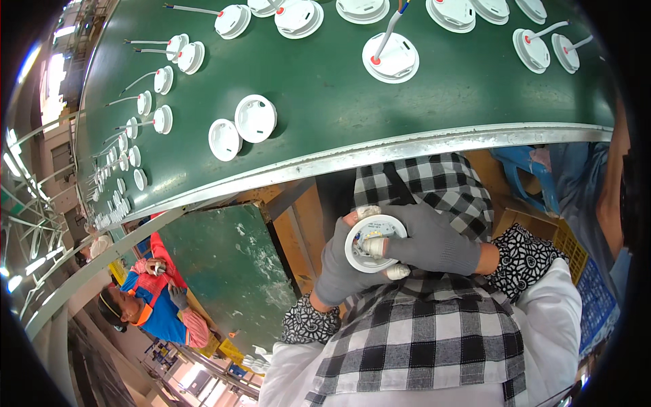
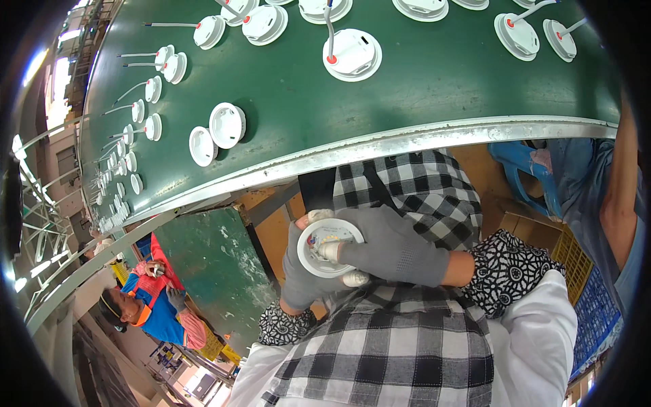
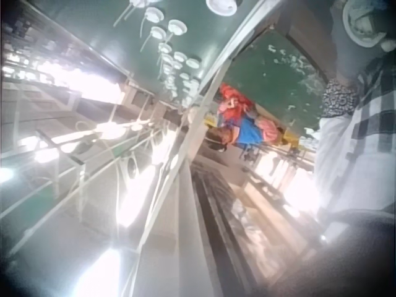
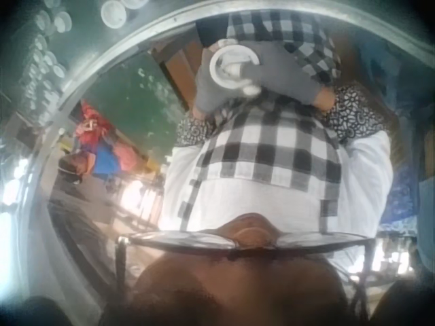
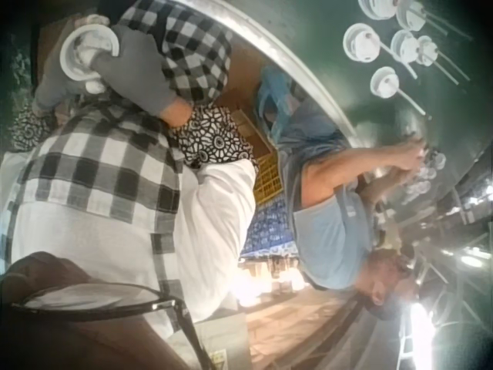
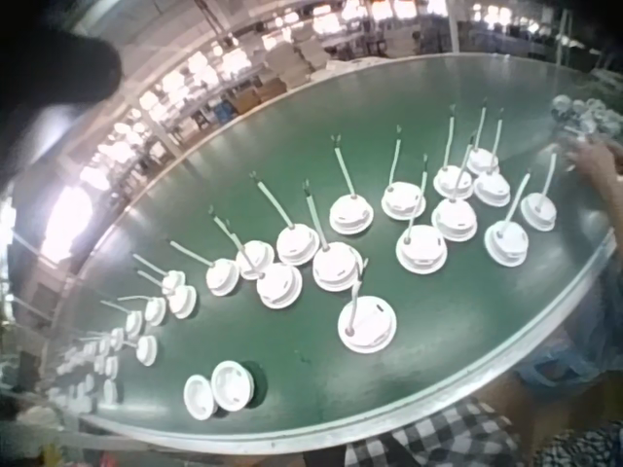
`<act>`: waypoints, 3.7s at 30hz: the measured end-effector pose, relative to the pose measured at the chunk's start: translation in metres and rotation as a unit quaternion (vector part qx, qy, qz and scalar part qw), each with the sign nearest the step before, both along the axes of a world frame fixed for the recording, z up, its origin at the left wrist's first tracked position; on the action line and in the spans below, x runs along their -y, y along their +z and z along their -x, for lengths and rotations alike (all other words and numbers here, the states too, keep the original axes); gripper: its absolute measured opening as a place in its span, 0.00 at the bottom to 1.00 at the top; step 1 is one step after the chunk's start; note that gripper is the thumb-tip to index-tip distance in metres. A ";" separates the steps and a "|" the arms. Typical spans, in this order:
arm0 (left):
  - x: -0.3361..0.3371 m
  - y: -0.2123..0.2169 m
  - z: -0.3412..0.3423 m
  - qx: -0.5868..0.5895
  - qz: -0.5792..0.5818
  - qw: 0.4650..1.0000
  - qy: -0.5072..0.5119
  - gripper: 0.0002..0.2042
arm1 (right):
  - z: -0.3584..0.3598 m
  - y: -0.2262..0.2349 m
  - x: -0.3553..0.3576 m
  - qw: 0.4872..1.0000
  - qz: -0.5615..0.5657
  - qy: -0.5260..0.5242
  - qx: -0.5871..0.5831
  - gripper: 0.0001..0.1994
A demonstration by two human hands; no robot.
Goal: The person assembles light fixtures by threading wires through plastic housings, pressing LED modules into the housings, and placing the assembled lights on the conveyor belt.
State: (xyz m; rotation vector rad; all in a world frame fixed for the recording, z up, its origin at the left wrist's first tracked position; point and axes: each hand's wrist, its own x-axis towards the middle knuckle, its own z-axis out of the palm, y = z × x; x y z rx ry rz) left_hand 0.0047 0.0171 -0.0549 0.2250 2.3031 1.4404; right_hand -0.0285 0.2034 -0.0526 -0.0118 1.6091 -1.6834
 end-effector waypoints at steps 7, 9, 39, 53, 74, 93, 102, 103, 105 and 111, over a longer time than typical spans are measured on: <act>-0.008 -0.005 -0.006 0.077 -0.072 0.990 0.088 0.48 | 0.007 -0.001 0.002 1.000 -0.004 -0.020 -0.021 0.19; -0.009 -0.003 -0.003 0.073 -0.072 0.991 0.083 0.48 | 0.008 -0.010 0.000 0.997 -0.002 0.023 -0.075 0.20; 0.033 0.037 0.044 -0.245 0.089 0.958 0.116 0.46 | 0.054 0.004 -0.030 0.974 0.033 -0.049 -0.217 0.15; 0.220 0.020 0.115 -0.224 0.098 0.870 0.428 0.26 | 0.103 -0.011 0.020 0.727 -0.315 -0.115 -0.599 0.18; 0.459 -0.047 0.260 -0.162 0.492 0.667 0.536 0.27 | 0.054 -0.039 0.032 0.795 -0.300 -0.105 -0.516 0.06; 0.204 -0.060 0.152 -0.426 0.266 0.676 0.539 0.29 | -0.004 -0.073 0.062 0.864 -0.040 0.008 -0.501 0.10; 0.153 -0.109 0.174 -0.402 0.207 0.654 0.606 0.22 | 0.000 -0.170 0.082 0.944 -0.065 0.095 -0.308 0.06; 0.148 -0.095 0.170 -0.418 0.132 0.659 0.611 0.23 | 0.005 -0.206 0.076 0.966 -0.030 0.062 -0.248 0.05; 0.150 -0.090 0.144 -0.407 0.178 0.652 0.615 0.23 | -0.013 -0.184 0.090 0.992 0.057 0.022 -0.114 0.06; 0.147 -0.081 0.119 -0.401 0.185 0.646 0.623 0.20 | -0.019 -0.182 0.087 0.992 0.067 0.050 -0.099 0.07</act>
